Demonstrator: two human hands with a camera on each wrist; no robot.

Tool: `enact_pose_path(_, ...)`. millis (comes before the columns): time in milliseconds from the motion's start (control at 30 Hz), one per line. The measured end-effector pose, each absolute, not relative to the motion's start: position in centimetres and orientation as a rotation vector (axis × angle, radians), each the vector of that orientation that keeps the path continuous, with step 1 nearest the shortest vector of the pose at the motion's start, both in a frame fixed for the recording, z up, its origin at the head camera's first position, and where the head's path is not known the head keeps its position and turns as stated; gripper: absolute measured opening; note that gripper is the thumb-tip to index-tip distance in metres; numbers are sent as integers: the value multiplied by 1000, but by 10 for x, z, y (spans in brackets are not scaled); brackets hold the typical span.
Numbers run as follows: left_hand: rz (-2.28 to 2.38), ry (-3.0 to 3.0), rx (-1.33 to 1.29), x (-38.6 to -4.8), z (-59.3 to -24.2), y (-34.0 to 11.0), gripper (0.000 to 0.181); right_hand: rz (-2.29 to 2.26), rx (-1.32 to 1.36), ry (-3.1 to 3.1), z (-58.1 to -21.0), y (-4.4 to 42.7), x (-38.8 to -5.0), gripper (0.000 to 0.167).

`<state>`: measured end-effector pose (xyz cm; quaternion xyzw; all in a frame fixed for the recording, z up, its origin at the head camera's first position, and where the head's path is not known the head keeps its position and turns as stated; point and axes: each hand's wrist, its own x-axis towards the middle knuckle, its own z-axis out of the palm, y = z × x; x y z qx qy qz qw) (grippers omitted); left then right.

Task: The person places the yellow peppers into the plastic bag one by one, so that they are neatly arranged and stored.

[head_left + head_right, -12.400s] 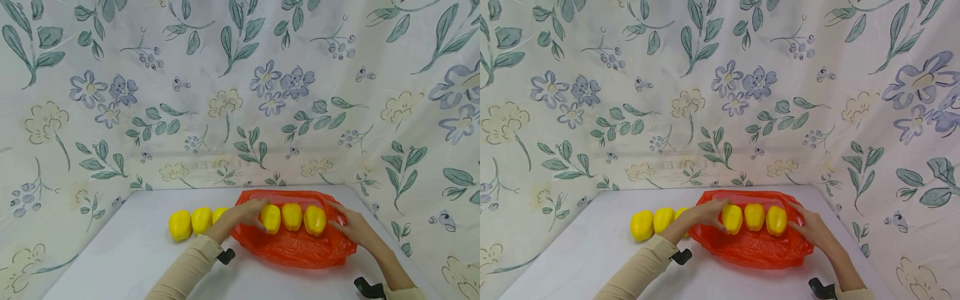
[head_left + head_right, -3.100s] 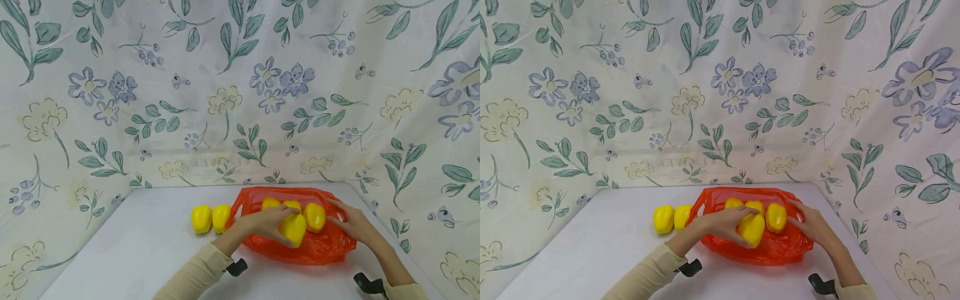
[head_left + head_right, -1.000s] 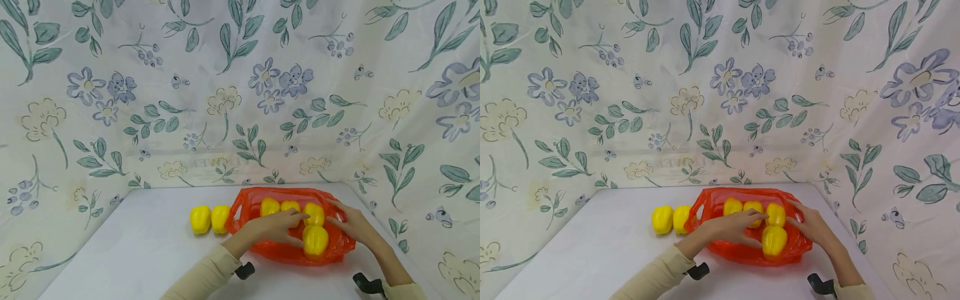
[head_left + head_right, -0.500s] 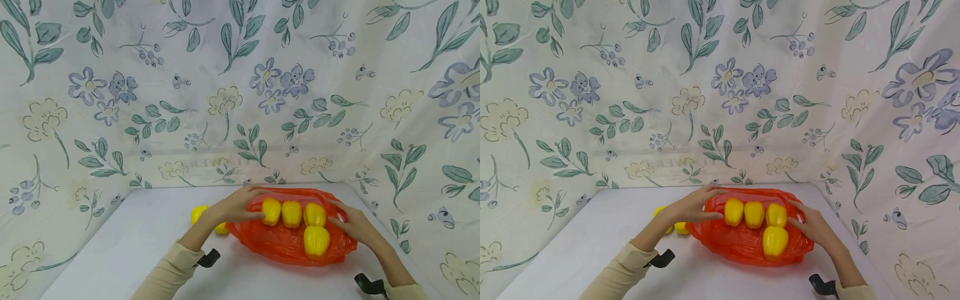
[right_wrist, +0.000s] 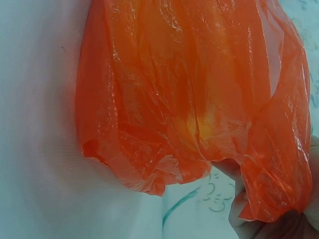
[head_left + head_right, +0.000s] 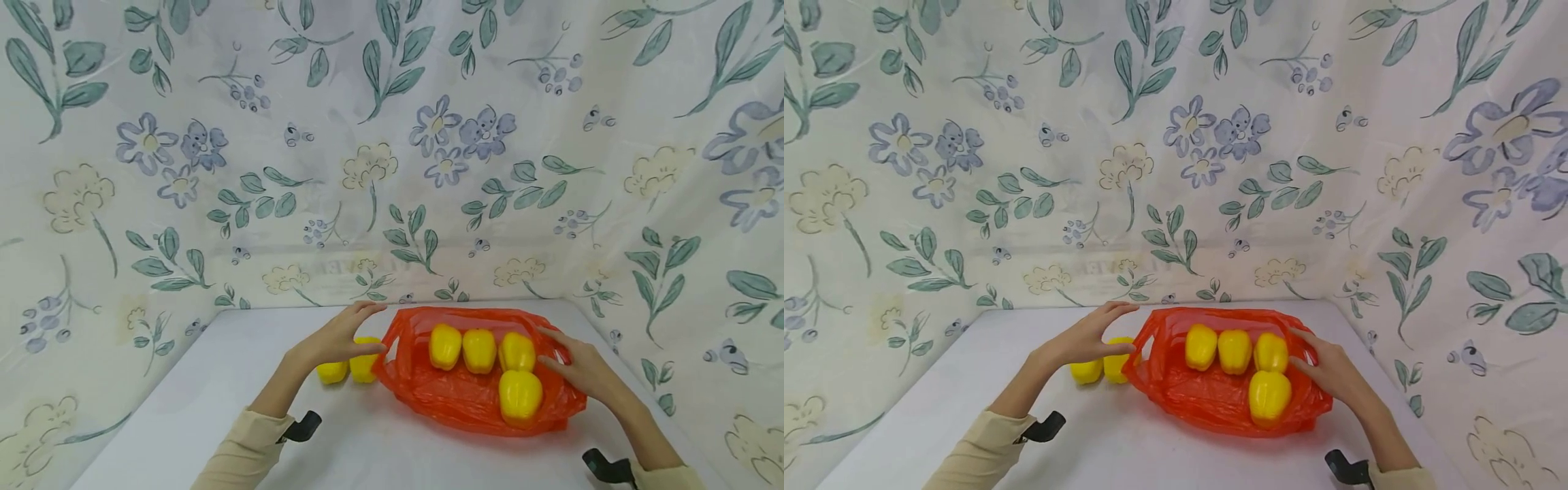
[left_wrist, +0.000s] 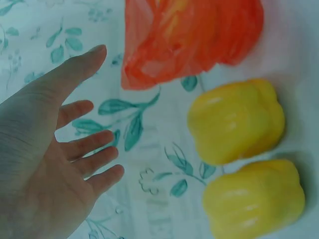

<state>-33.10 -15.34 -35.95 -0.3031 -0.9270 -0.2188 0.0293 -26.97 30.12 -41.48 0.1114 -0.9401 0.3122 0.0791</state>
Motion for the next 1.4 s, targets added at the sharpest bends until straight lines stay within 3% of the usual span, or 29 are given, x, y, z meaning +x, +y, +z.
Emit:
enact_pose_path(567, -729, -2954, -765, -341, -398, -210, 94, 900, 365, -2784, -417, 301, -269, 62)
enact_pose_path(1000, -704, -3038, -673, -350, -430, -228, 94, 896, 373, -2777, -417, 301, -270, 62)
enact_pose_path(1400, -748, -3093, -634, -347, -432, -232, 101, 887, 372, -2778, -419, 302, -271, 62)
